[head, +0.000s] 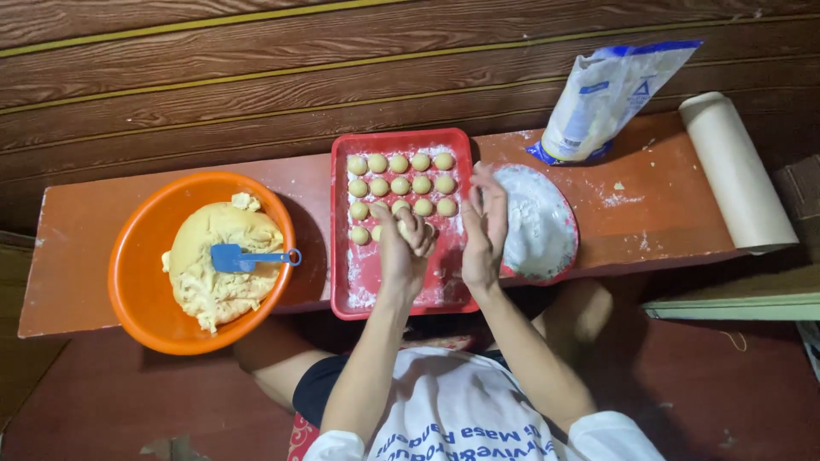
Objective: Shaping small balls of dough into flat discs by hand on a tray in a bakery setting.
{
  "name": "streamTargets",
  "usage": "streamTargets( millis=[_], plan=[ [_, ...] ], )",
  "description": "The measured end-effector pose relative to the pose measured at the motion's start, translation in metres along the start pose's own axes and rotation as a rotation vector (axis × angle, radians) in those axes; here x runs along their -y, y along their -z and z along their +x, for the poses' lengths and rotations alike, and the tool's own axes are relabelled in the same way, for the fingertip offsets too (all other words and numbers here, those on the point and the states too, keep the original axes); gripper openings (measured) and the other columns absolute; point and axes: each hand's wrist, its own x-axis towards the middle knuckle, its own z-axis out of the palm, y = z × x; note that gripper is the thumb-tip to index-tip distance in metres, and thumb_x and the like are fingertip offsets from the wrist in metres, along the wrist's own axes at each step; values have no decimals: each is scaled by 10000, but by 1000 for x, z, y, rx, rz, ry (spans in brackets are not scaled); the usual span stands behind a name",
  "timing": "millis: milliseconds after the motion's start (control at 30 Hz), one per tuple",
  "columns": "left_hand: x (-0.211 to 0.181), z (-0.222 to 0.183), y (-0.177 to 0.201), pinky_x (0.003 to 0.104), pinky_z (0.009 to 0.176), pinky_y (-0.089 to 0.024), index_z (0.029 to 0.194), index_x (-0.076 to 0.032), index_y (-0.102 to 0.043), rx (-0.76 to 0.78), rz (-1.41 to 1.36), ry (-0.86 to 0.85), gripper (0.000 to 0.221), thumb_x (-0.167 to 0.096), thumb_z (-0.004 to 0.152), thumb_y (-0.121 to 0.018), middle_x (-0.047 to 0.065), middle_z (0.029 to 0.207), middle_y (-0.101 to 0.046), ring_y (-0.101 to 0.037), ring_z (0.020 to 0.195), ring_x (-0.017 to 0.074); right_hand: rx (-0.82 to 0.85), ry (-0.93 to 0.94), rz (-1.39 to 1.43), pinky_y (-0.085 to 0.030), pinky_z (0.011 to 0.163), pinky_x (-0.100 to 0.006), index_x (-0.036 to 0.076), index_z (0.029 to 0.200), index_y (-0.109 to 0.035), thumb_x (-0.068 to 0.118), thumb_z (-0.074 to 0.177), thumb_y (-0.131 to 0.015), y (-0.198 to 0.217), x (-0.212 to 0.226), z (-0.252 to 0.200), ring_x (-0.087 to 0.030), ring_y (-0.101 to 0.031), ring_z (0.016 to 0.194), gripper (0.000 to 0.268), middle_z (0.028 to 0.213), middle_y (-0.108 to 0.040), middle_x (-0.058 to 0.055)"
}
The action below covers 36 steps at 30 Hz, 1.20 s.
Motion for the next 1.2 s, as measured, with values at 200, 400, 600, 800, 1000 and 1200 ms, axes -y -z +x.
streamTargets(
  millis=[200, 400, 600, 800, 1000, 1200],
  plan=[
    [-3, 14, 4, 229, 308, -109, 524, -216, -218, 91, -204, -41, 704, -728, 1002, -289, -70, 442, -76, -77, 321, 84, -61, -328, -117, -495, 1001, -381, 151, 1183, -655, 168, 1008, -557, 21, -40, -29, -159, -629, 1056, 202, 1129, -678, -80],
    [-19, 2, 7, 350, 1023, -459, 929, -118, -607, 320, 81, 95, 552, -592, 1062, -358, 99, 942, -633, -614, 1088, 187, 59, -229, -22, -514, 982, -343, 73, 1331, -583, 125, 1044, -483, 17, -35, -26, -170, -592, 1074, 308, 1183, -647, -116],
    [-27, -4, 20, 381, 989, -567, 1499, -21, -452, 239, 264, -23, 589, -4, 944, -648, 178, 1344, -608, -627, 1217, 281, 131, -294, 19, -517, 991, -369, 116, 1366, -581, 188, 1021, -456, 23, -40, -22, -192, -605, 1141, 374, 1264, -658, -112],
    [-22, -16, 29, 369, 861, -617, 1461, -12, -533, 34, 434, -14, 578, -58, 915, -717, 171, 1202, -688, -695, 1035, 224, 381, -239, 28, -467, 1080, -374, 75, 1484, -514, 157, 885, -760, 38, -54, -35, -219, -519, 1329, 653, 1470, -554, -106],
    [-5, -42, 34, 371, 964, -558, 1477, -41, -532, 39, 426, 95, 547, -78, 950, -675, 129, 1285, -664, -626, 1096, 185, 372, -235, -49, -465, 1100, -440, 9, 1403, -589, 35, 916, -709, 44, -87, -30, -280, -556, 1311, 503, 1395, -580, -184],
    [6, -45, 49, 279, 929, -554, 1385, -16, -590, 59, 711, -65, 691, 101, 727, -767, 132, 1182, -737, -686, 1044, 188, 347, -631, 134, -515, 840, -253, -22, 1374, -612, 54, 906, -617, 26, -50, -34, -179, -642, 1023, 474, 1202, -699, -157]
  ],
)
